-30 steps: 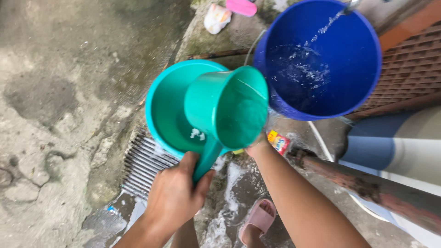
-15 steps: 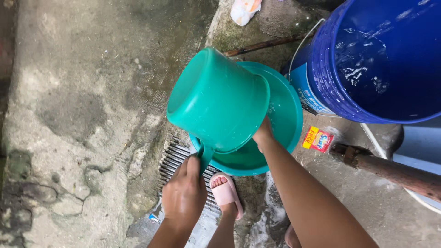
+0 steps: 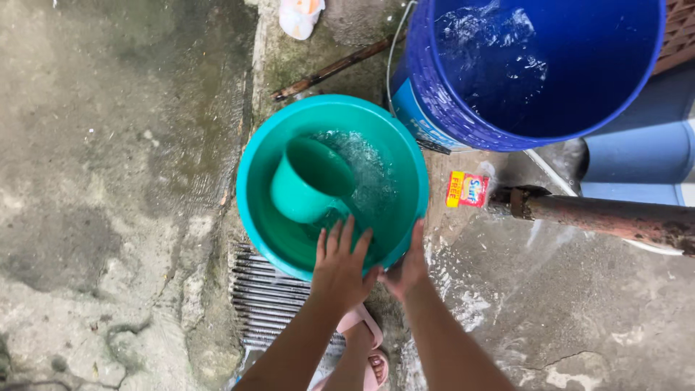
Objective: The person rinses buckets and a water dipper with clean water, then cleans a motorcycle by scrubbing the seat, body panels, and license plate with a sponge while pouring water from the dipper.
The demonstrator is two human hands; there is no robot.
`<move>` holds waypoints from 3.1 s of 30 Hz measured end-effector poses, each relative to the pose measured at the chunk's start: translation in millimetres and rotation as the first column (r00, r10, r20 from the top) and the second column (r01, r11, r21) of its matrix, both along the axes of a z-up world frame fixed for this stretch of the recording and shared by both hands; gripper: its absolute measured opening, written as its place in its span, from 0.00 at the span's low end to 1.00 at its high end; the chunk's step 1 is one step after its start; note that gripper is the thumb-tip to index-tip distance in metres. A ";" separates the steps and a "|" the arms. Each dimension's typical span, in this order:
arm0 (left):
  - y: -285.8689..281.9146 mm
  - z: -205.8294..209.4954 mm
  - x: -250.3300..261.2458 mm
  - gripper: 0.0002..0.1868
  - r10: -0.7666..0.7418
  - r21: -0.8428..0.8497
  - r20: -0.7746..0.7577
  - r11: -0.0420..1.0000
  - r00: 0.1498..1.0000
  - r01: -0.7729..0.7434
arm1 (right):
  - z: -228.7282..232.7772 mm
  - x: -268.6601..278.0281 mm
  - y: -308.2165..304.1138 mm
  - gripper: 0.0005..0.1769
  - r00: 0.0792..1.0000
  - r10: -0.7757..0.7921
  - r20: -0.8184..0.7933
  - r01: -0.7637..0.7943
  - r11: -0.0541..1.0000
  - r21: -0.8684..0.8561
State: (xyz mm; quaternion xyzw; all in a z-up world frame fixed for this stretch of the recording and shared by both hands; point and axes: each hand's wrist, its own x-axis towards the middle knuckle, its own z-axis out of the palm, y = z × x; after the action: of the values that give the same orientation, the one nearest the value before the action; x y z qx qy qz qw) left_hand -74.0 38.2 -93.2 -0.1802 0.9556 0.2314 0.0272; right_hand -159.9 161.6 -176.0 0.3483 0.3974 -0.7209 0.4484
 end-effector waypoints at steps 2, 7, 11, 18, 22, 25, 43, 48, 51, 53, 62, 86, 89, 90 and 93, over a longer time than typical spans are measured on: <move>7.5 -9.9 13.5 0.44 -0.118 0.081 0.125 0.991 0.985 0.108 | -6.4 13.4 -3.5 0.60 0.997 -0.060 0.044 0.065 0.990 -0.123; 14.4 -40.4 32.1 0.34 -0.145 0.112 0.376 0.988 0.915 0.111 | -39.1 21.1 13.4 0.54 0.988 0.012 0.152 -0.038 0.984 0.173; 6.3 -65.5 53.0 0.35 -0.163 0.163 0.272 0.979 0.948 0.121 | -35.8 6.5 25.9 0.32 0.980 0.043 -0.193 0.048 0.896 0.441; -13.0 -51.0 6.4 0.27 0.227 0.775 0.233 0.544 0.946 -0.321 | 28.8 47.2 1.3 0.16 0.605 0.274 -0.747 -0.051 0.950 0.308; -19.8 6.2 -47.3 0.29 0.533 0.942 0.210 0.113 0.820 -0.315 | 41.2 75.9 -30.1 0.21 0.454 0.226 -0.862 -0.137 0.974 0.183; -33.6 40.9 -55.4 0.31 0.527 0.884 0.232 0.236 0.818 -0.403 | 50.6 71.3 -29.0 0.28 0.421 0.248 -0.872 -0.147 0.968 0.204; -38.6 99.3 -63.4 0.22 0.314 0.608 0.358 0.636 0.879 -0.475 | 124.2 91.1 115.9 0.29 0.752 0.341 -0.564 0.185 0.712 0.677; 31.3 111.0 -62.2 0.24 0.095 0.533 0.432 0.776 0.897 -0.338 | 140.6 101.1 178.6 0.31 0.777 0.324 -0.539 0.226 0.657 0.720; 74.5 121.8 -63.6 0.18 -0.019 0.524 0.504 0.801 0.863 -0.289 | 156.5 107.5 202.0 0.30 0.775 0.336 -0.535 0.204 0.669 0.715; 107.4 127.3 -59.7 0.17 -0.098 0.483 0.569 0.843 0.816 -0.236 | 165.4 105.4 217.8 0.33 0.720 0.394 -0.572 0.230 0.641 0.732; 327.2 104.5 -75.5 0.14 -0.642 0.701 0.482 0.691 0.596 0.177 | 175.3 77.4 344.8 0.24 0.797 -0.543 -0.263 0.541 0.836 -0.087; 811.3 -32.6 -117.3 0.17 -0.989 0.580 0.115 0.144 0.095 0.802 | 63.5 72.8 762.1 0.18 0.409 -0.826 -0.388 0.909 0.332 0.252; 825.2 -51.6 -112.7 0.22 -0.987 0.709 0.155 0.133 0.031 0.693 | 38.6 67.6 773.1 0.12 0.072 -0.941 -0.329 0.980 0.005 0.201; 828.0 -62.1 -113.2 0.22 -0.964 0.731 0.265 0.208 0.010 0.650 | 33.8 68.3 774.1 0.12 0.056 -0.948 -0.313 0.978 -0.011 0.207; 818.1 -99.4 -133.0 0.19 -0.967 0.983 0.181 0.183 -0.181 0.008 | 25.1 80.1 782.2 0.11 0.259 -0.918 -0.301 0.857 0.075 0.509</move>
State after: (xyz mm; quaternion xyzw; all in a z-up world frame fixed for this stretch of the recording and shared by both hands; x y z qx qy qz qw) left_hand -207.0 856.3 -192.6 0.2570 0.4510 0.3834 0.7639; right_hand -79.8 943.8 -150.8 0.6691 0.2790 -0.6601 -0.1968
